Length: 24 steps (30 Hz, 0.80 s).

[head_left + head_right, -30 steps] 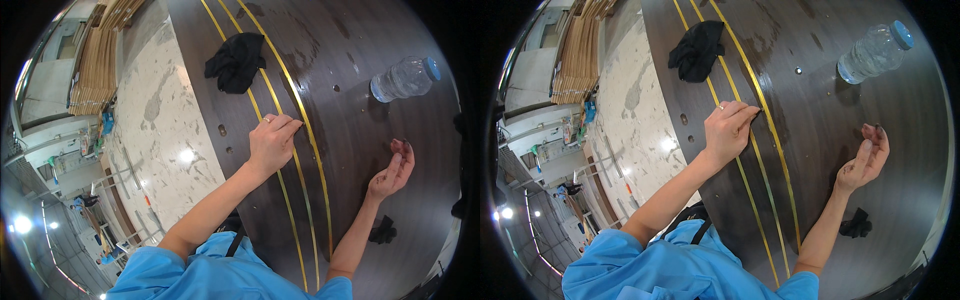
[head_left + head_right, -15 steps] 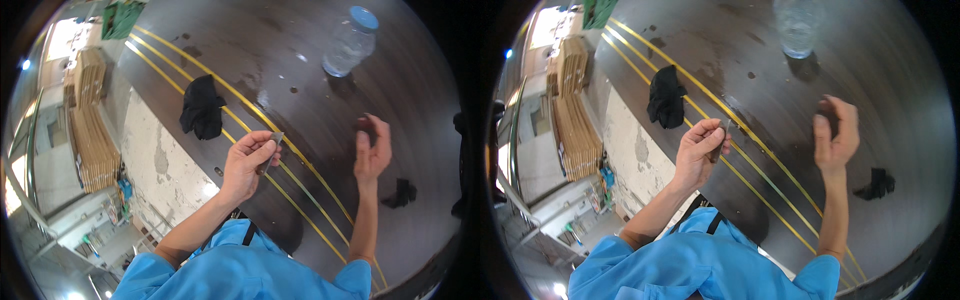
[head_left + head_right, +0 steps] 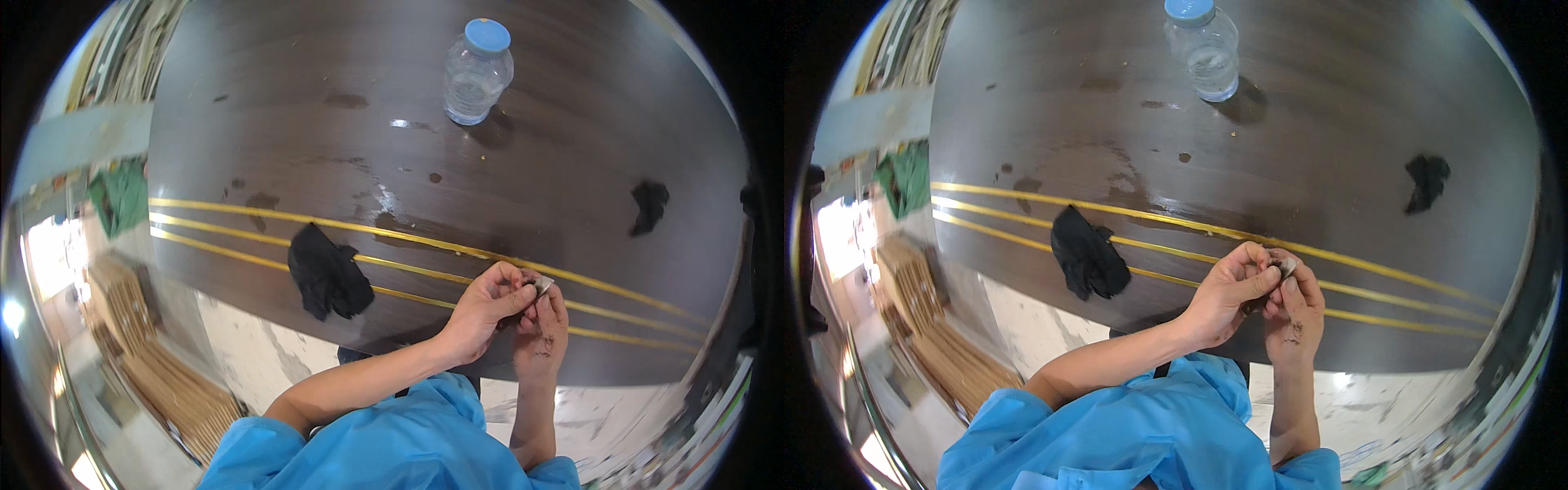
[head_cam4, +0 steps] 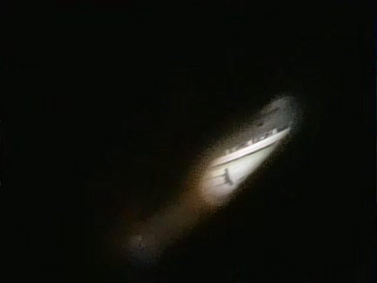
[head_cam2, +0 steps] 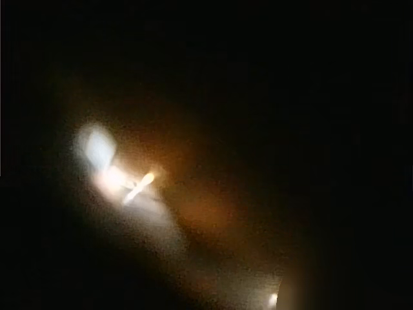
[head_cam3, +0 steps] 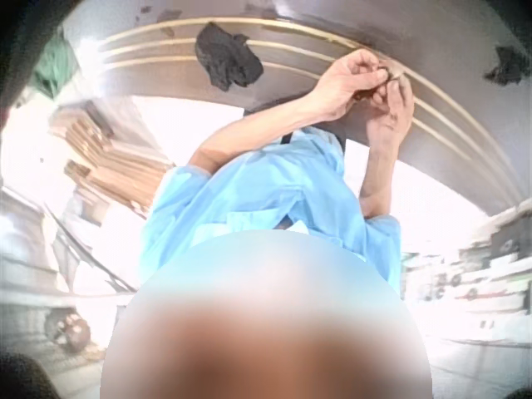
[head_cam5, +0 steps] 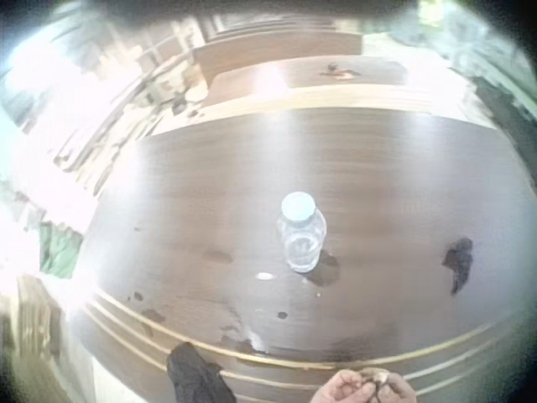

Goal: The person wipes a dark tabletop with a black cloth, then uses a small metal scraper to remove residue along two parallel yellow lines. They repeatedly pour water from a plastic bottle onto the surface and continue scraping and wiping the same area.

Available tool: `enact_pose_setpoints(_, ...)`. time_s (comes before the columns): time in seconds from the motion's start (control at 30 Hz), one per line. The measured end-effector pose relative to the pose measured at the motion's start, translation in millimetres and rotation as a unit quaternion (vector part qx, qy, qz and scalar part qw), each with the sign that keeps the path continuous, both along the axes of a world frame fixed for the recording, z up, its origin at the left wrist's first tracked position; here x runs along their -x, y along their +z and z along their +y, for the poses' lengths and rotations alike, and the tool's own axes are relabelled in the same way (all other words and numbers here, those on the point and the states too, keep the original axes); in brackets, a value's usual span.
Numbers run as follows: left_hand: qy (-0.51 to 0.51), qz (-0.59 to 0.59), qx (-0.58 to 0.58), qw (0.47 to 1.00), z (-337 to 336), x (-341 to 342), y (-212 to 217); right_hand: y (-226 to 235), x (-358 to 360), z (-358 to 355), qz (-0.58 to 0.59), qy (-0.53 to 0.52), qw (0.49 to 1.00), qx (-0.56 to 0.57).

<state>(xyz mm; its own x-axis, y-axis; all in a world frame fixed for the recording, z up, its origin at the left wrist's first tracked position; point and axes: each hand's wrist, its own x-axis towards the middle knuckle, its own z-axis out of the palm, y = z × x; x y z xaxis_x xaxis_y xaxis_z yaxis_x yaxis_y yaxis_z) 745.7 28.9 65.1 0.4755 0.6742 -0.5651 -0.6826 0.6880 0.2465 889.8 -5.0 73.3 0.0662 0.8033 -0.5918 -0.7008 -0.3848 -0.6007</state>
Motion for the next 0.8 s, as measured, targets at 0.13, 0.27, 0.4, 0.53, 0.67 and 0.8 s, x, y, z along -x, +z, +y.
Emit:
enact_pose_setpoints(0.13, -0.184, 0.104, -0.141, 0.967, -14.8, 59.9, 2.8, 7.9, 67.5, -48.6, -0.008, -0.127, 0.992, -0.026)
enact_pose_setpoints(0.27, -0.333, 0.280, -0.357, 0.826, 5.5, 124.5, -2.1, -2.3, 121.3, -66.9, -0.183, -0.233, 0.950, -0.097)
enact_pose_setpoints(0.4, -0.260, 0.423, -0.437, 0.751, 123.4, 147.1, -20.3, -18.3, 132.6, -46.4, -0.454, -0.278, 0.846, -0.008)
enact_pose_setpoints(0.53, -0.135, 0.436, -0.505, 0.733, 228.4, 138.5, -49.5, -36.3, 133.8, -20.8, -0.686, -0.191, 0.701, 0.048)
enact_pose_setpoints(0.67, -0.139, 0.416, -0.550, 0.711, 248.7, 134.3, -73.6, -54.8, 137.2, -2.2, -0.812, -0.141, 0.564, 0.051)
enact_pose_setpoints(0.8, -0.082, 0.317, -0.543, 0.773, 247.1, 145.7, -80.7, -64.7, 140.9, 9.8, -0.874, -0.123, 0.466, 0.053)
